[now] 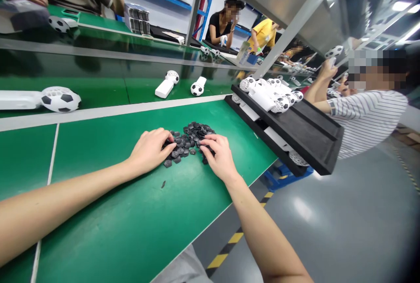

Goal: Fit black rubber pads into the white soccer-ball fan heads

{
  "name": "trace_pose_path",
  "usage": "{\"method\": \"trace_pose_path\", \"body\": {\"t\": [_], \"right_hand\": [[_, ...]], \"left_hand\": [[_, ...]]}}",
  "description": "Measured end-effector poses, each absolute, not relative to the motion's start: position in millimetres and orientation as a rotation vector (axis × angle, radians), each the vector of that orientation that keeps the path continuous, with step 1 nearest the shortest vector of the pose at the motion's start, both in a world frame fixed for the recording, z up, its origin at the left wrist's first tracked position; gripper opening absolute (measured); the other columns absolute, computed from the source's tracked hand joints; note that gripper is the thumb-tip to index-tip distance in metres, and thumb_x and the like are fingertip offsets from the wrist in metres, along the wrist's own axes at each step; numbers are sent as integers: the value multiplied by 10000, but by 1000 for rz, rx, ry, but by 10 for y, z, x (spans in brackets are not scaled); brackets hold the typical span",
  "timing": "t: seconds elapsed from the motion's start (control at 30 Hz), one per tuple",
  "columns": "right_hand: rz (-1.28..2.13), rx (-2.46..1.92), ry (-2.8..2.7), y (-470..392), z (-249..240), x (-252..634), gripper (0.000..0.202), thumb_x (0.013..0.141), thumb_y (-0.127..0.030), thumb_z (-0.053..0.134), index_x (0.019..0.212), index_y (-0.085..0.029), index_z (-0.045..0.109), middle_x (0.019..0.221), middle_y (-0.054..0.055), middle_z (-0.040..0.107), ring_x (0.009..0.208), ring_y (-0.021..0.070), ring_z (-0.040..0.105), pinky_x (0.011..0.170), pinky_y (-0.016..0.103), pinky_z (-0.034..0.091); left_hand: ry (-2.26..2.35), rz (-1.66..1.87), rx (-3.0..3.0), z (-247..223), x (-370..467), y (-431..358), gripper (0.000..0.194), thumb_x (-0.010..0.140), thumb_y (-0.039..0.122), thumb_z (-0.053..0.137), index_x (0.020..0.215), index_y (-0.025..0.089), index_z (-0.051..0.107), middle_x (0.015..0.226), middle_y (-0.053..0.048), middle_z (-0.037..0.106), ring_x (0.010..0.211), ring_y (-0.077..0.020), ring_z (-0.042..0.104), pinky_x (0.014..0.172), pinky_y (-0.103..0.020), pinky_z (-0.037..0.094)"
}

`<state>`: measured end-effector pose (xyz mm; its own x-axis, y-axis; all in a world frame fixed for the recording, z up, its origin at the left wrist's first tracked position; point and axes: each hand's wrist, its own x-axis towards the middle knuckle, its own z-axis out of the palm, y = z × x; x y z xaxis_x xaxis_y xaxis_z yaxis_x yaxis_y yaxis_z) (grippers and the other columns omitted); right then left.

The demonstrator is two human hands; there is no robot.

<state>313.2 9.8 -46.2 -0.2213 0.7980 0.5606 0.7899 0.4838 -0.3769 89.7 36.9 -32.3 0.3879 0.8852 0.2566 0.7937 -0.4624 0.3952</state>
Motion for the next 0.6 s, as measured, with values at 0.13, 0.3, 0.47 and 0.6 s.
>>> {"method": "trace_pose_path", "body": {"t": [0.13, 0.3, 0.47, 0.6], "right_hand": [[15, -1236, -2090, 53, -441, 3100, 115, 839, -265, 542, 861, -234, 651, 1033, 60, 591, 1074, 225, 459, 928, 435, 426], [-8, -1197, -2235, -2, -430, 3057, 121, 834, -249, 546, 900, -242, 649, 1077, 63, 588, 1111, 248, 429, 940, 468, 410], [-10, -1191, -2179, -27, -421, 3044, 90, 833, -262, 550, 801, -218, 622, 1023, 61, 606, 1090, 234, 452, 949, 442, 406], [-50, -1257, -2071, -16, -432, 3059, 127, 862, -237, 495, 855, -229, 622, 1004, 64, 606, 1074, 227, 465, 938, 449, 412]], "left_hand": [[1506, 659, 2439, -325, 895, 374, 182, 836, 359, 482, 808, 202, 569, 795, -17, 573, 758, -202, 537, 643, -311, 337], [1510, 644, 2436, -331, 889, 374, 173, 827, 358, 497, 814, 203, 575, 795, -18, 569, 772, -204, 536, 648, -306, 339], [1501, 661, 2444, -334, 890, 381, 175, 824, 359, 506, 820, 201, 579, 796, -20, 561, 781, -207, 536, 653, -307, 340], [1495, 663, 2437, -335, 890, 382, 184, 823, 363, 499, 815, 197, 578, 793, -23, 559, 786, -205, 537, 655, -306, 346]]}}
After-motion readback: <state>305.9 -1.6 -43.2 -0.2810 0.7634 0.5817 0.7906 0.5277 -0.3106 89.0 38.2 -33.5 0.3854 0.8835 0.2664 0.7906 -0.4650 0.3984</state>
